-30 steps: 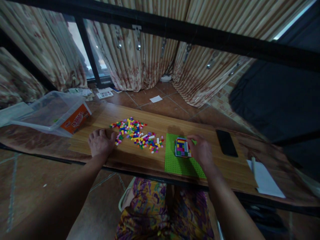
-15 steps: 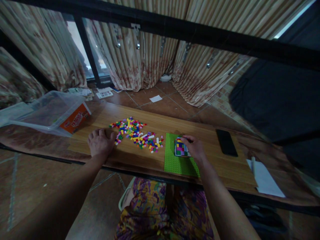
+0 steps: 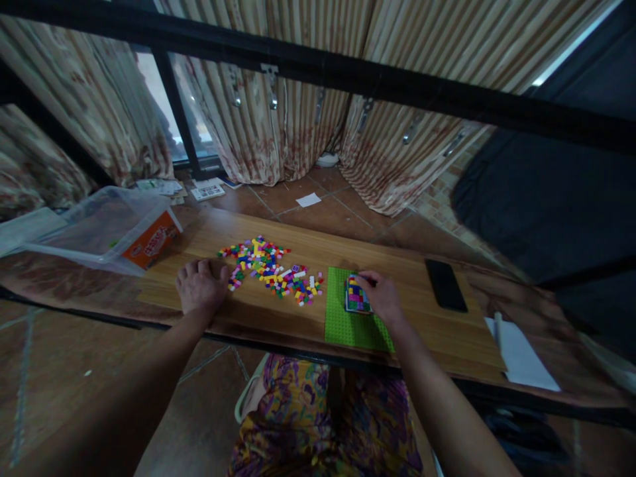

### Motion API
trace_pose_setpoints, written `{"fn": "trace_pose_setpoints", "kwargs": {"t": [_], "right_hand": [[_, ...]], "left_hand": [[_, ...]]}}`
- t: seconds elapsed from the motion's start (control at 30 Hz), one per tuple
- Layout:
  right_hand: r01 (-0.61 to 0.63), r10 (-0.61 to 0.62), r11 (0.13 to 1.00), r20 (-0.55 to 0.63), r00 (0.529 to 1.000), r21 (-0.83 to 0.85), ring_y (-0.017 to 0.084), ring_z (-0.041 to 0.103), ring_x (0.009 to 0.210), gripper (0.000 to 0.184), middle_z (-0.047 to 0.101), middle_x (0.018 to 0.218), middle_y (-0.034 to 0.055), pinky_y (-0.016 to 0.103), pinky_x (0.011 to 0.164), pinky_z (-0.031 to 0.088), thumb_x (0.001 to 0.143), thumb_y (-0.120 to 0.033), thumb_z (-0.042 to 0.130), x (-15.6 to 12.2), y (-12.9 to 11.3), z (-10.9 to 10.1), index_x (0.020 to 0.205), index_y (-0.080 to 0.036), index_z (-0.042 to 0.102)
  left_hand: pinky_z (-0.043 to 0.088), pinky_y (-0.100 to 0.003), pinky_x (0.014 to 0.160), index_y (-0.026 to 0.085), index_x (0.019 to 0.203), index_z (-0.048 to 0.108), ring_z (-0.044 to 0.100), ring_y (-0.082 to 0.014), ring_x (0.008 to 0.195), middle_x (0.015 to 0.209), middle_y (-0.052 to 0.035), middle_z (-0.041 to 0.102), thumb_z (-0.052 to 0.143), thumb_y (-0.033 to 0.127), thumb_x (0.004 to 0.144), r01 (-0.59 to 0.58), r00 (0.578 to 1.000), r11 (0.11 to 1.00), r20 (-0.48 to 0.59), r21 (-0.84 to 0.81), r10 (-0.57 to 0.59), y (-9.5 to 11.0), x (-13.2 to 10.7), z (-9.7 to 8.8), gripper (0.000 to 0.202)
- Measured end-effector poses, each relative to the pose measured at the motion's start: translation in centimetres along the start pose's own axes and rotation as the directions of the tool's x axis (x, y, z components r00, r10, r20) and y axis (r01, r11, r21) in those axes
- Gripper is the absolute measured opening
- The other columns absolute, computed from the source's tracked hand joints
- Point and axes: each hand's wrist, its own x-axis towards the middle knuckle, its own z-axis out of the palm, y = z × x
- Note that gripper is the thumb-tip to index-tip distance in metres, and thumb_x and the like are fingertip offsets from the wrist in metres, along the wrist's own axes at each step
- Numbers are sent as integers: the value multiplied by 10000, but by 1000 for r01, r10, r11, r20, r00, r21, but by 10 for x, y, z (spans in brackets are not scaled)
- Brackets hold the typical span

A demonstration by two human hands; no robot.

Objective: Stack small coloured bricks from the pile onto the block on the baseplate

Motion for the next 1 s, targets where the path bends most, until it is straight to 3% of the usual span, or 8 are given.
{"fn": "trace_pose_setpoints", "kwargs": {"t": [0.17,0.23,0.33,0.43,0.63,0.8,0.9,1.0], "right_hand": [[-36,44,981,-37,998,192,203,669,806,383,758,883,56,330,762,507,810,-517,567,0,8,-1,914,-195,744],[-51,99,956,-155,983,290,211,665,804,446,751,873,84,337,752,504,824,-550,537,-1,12,-6,909,-159,734],[-10,175,910,-362,916,414,215,665,857,461,741,907,109,342,780,499,823,-561,548,-9,14,-16,898,-140,717],[48,195,866,-425,884,497,206,669,844,440,734,889,101,330,764,508,807,-567,593,-27,6,-22,868,-146,707],[36,181,876,-398,899,480,219,680,823,447,748,874,102,344,762,517,812,-572,619,-68,1,-13,888,-143,721],[-20,197,908,-386,901,418,247,693,857,447,756,882,109,355,784,519,835,-578,594,-84,6,-8,893,-153,723],[44,68,940,-312,948,338,242,693,932,366,755,966,96,362,853,516,880,-518,567,-92,-11,0,934,-194,728],[158,-119,953,-163,980,257,220,687,929,280,741,1014,79,357,859,520,911,-429,540,-97,-36,19,959,-228,730]], "left_hand": [[391,-492,1002,105,1223,604,470,-387,1201,1293,-211,560,454,508,861,3,1000,1000,-5,4,-3,0,1,0,561],[392,-495,1000,103,1215,607,473,-389,1196,1285,-217,561,457,517,856,7,1000,1000,0,5,-7,1,0,-1,569],[390,-499,1002,101,1220,604,473,-389,1199,1281,-222,560,455,517,855,9,1000,1000,10,4,-10,2,0,-3,573],[382,-502,1014,99,1230,600,469,-393,1210,1284,-222,559,455,514,860,11,1000,1000,10,1,-11,3,0,-3,574],[384,-511,1015,88,1235,599,473,-399,1209,1285,-237,555,443,529,871,-8,1000,1000,4,3,8,-1,1,0,592],[383,-511,1018,99,1216,605,478,-390,1208,1274,-231,565,439,481,881,3,1000,1000,5,-4,-3,0,1,-1,536],[385,-497,1016,117,1208,609,479,-378,1211,1278,-215,571,427,459,889,-2,1000,1000,4,-9,2,1,0,-2,503],[386,-492,1012,118,1207,610,483,-372,1207,1278,-210,574,416,448,896,1,1000,1000,-8,0,-1,1,0,-1,493]]}}
